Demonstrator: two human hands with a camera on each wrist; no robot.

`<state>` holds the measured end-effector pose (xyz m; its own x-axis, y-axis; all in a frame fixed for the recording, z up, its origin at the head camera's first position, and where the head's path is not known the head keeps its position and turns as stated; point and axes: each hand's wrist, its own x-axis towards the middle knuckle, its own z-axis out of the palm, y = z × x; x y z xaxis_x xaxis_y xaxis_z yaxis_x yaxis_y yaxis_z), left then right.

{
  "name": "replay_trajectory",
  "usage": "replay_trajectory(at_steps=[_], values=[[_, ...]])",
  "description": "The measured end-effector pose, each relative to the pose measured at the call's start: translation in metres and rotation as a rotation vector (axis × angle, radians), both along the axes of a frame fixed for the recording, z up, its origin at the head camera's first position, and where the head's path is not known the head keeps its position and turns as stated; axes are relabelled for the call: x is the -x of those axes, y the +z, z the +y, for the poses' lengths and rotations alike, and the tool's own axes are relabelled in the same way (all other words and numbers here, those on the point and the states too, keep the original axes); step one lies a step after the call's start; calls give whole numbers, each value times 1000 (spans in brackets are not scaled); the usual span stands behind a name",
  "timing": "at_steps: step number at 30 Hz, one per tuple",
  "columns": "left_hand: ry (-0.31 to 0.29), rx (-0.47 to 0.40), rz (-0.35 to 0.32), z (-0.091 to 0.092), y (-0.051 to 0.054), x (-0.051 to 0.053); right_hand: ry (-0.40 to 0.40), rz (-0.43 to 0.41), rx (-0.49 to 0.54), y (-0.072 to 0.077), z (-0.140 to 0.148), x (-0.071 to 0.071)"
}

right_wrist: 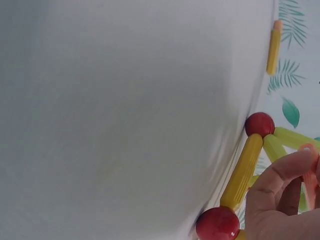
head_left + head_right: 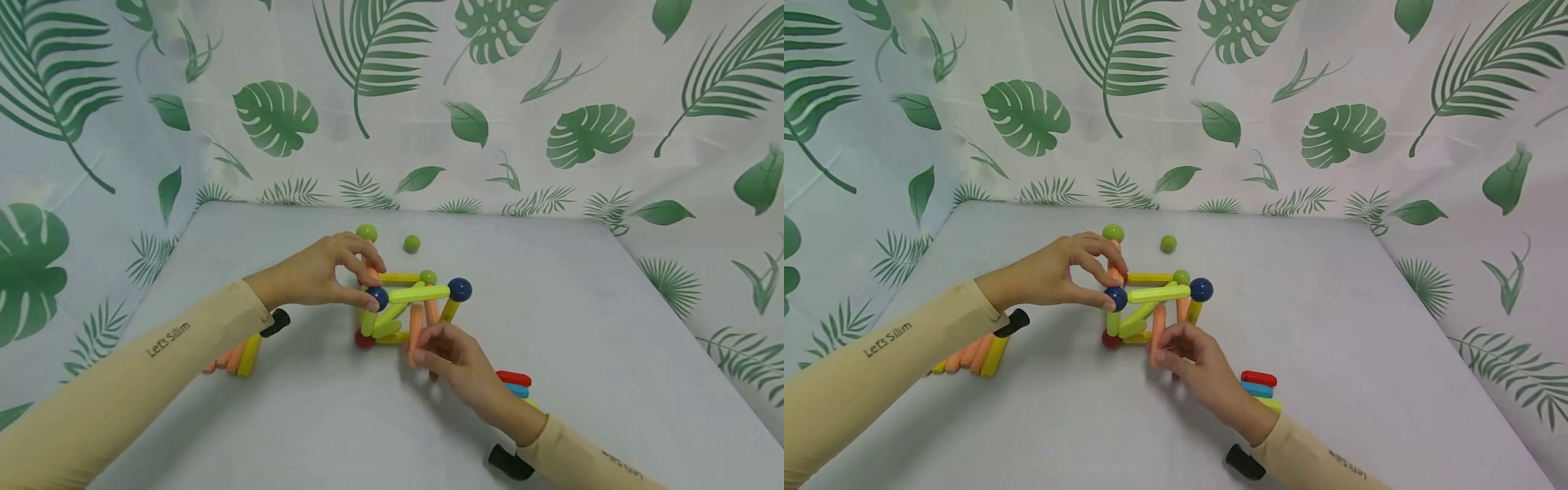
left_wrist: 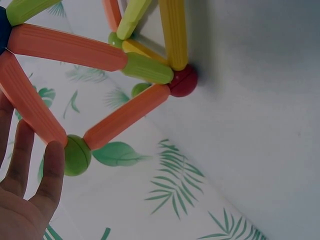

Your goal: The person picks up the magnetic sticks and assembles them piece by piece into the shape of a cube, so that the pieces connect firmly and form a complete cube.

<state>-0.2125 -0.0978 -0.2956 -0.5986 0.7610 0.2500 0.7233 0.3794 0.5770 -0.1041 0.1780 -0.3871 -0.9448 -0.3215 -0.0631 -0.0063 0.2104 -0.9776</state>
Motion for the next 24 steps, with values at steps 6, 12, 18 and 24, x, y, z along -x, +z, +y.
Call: replay_trajectory(at_steps=[6, 12, 18, 24], values=[[3, 3, -2, 0, 0, 1, 46, 154, -77, -2, 3, 0], [6, 11, 1, 0, 1, 0, 53, 294, -211, -3, 2, -4], [7, 19, 2, 0, 1, 0, 67, 333, -214, 0, -1, -7], [2, 11, -2, 0, 1, 0, 182, 240, -195, 3, -2, -8]])
